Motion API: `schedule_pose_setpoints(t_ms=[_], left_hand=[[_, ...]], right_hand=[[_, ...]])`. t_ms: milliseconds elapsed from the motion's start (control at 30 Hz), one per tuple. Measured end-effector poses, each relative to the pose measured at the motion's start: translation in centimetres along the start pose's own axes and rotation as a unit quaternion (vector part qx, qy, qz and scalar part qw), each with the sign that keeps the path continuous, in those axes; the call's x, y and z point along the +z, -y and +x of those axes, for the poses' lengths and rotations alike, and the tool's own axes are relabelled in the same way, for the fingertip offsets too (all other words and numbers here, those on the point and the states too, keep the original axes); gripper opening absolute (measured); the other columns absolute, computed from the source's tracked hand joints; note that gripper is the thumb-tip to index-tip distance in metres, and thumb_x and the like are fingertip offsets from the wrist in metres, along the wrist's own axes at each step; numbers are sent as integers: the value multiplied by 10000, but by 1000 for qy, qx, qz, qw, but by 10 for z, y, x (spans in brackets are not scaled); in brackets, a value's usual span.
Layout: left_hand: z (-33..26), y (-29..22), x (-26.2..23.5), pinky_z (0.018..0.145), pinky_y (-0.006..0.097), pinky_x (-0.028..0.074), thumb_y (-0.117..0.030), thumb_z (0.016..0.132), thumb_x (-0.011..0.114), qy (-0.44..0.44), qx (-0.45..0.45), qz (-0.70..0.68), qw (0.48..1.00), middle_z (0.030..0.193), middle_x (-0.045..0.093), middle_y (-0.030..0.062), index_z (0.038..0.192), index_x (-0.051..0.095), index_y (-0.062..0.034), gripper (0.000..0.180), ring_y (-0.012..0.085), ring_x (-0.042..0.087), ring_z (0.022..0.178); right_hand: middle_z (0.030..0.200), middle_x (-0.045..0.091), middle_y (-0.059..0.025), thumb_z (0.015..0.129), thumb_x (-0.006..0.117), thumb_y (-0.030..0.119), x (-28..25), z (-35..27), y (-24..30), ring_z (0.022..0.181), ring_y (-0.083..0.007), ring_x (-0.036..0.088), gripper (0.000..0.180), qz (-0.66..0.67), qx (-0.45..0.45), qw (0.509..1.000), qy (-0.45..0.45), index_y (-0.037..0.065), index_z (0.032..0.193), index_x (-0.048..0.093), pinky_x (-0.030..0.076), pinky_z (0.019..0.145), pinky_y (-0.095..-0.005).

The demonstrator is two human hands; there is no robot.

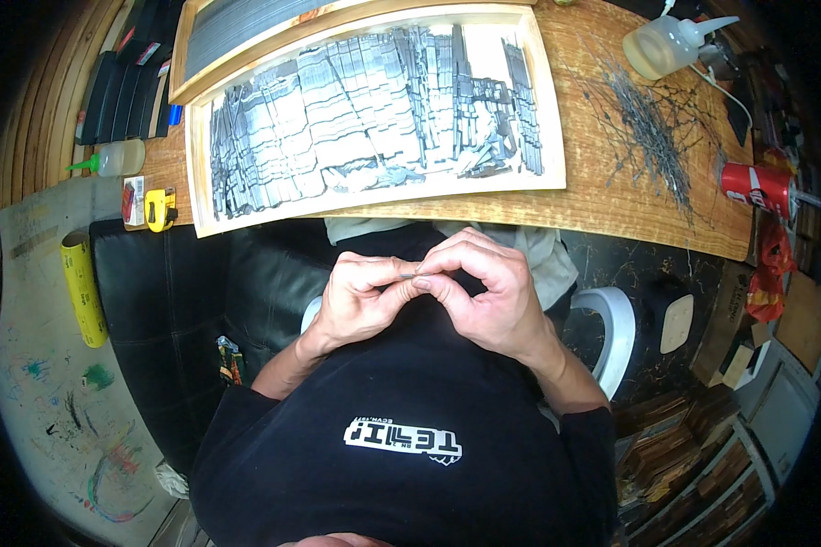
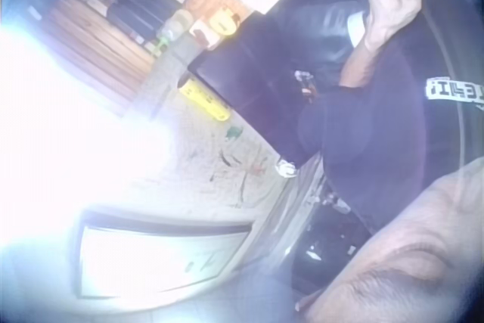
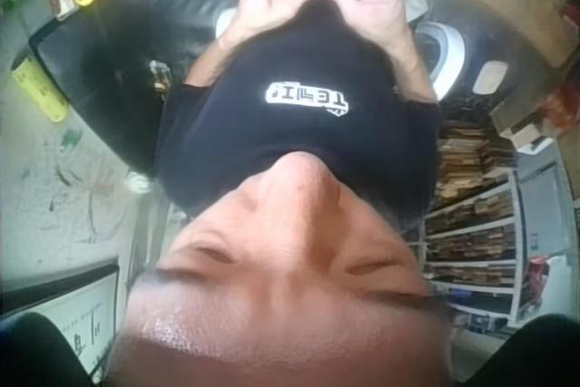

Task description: The person sits at a workbench and repeatedly picks up small gray strips, folds or bends them, and places them into a wooden tray. The person also wipes the strips with a cloth and occasionally lifts the tray lid to arrange the contents.

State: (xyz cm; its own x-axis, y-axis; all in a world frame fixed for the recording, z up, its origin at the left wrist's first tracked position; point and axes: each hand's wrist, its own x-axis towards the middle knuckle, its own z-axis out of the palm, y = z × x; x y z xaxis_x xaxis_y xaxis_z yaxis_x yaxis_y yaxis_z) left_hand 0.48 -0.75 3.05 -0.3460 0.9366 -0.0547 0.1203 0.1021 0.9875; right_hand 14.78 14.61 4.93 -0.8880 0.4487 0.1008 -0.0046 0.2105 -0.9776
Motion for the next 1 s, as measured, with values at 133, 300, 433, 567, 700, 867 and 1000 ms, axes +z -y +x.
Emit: schedule_pose_setpoints(t_ms=[133, 300, 433, 567, 700, 867, 1000], left_hand=[[2, -1, 0, 653, 267, 582, -81, 914, 831, -3, -2, 8, 1000, 872, 799, 176, 1091, 804, 12, 202, 185, 790, 755], [4, -4, 2, 719, 270, 607, -47, 914, 819, -2, -16, -18, 1000, 935, 812, 168, 1082, 807, 13, 179, 185, 798, 811], [1, 0, 0, 790, 280, 626, -15, 922, 797, -10, -12, -5, 1000, 1003, 816, 159, 1081, 806, 15, 163, 189, 801, 881], [3, 0, 1, 822, 287, 631, -6, 935, 778, -2, -18, -30, 999, 1020, 817, 150, 1088, 802, 18, 157, 194, 799, 912], [8, -4, 4, 834, 290, 632, 1, 946, 761, 3, -23, -36, 999, 1015, 817, 146, 1100, 798, 19, 159, 194, 798, 924], [27, -35, 5, 739, 300, 605, -56, 958, 762, -29, 37, -26, 999, 935, 803, 166, 1100, 790, 7, 157, 218, 797, 817], [49, -58, -7, 790, 298, 594, -28, 944, 768, -27, 117, -6, 993, 982, 802, 145, 1148, 786, -10, 206, 203, 781, 878]], right_hand=[[885, 732, -96, 846, 812, -44, -1, 1, 2, 814, -201, 707, 118, -21, -5, 1000, 2, -3, 925, 735, 553, 742, -307], [878, 720, -96, 854, 783, -65, -8, 4, 11, 804, -185, 698, 100, -58, -11, 998, -18, -12, 920, 729, 548, 729, -299], [884, 723, -59, 875, 776, -56, -47, 8, 41, 803, -157, 689, 74, -131, -19, 984, -118, -1, 884, 728, 540, 725, -272], [925, 742, -59, 948, 747, -37, -112, 14, 72, 832, -101, 675, 79, -369, 49, 859, -351, -12, 1021, 763, 528, 738, -228], [914, 745, -65, 923, 770, -38, -111, 8, 79, 823, -105, 681, 101, -205, 52, 936, -280, -8, 1020, 766, 540, 746, -237], [890, 744, -87, 840, 781, -105, -59, 29, 66, 802, -139, 693, 112, -82, 26, 994, -71, -38, 927, 756, 538, 731, -256], [915, 756, -124, 813, 812, -108, -44, 45, 63, 832, -176, 721, 136, -64, -67, 995, -44, -50, 923, 755, 558, 745, -280]])
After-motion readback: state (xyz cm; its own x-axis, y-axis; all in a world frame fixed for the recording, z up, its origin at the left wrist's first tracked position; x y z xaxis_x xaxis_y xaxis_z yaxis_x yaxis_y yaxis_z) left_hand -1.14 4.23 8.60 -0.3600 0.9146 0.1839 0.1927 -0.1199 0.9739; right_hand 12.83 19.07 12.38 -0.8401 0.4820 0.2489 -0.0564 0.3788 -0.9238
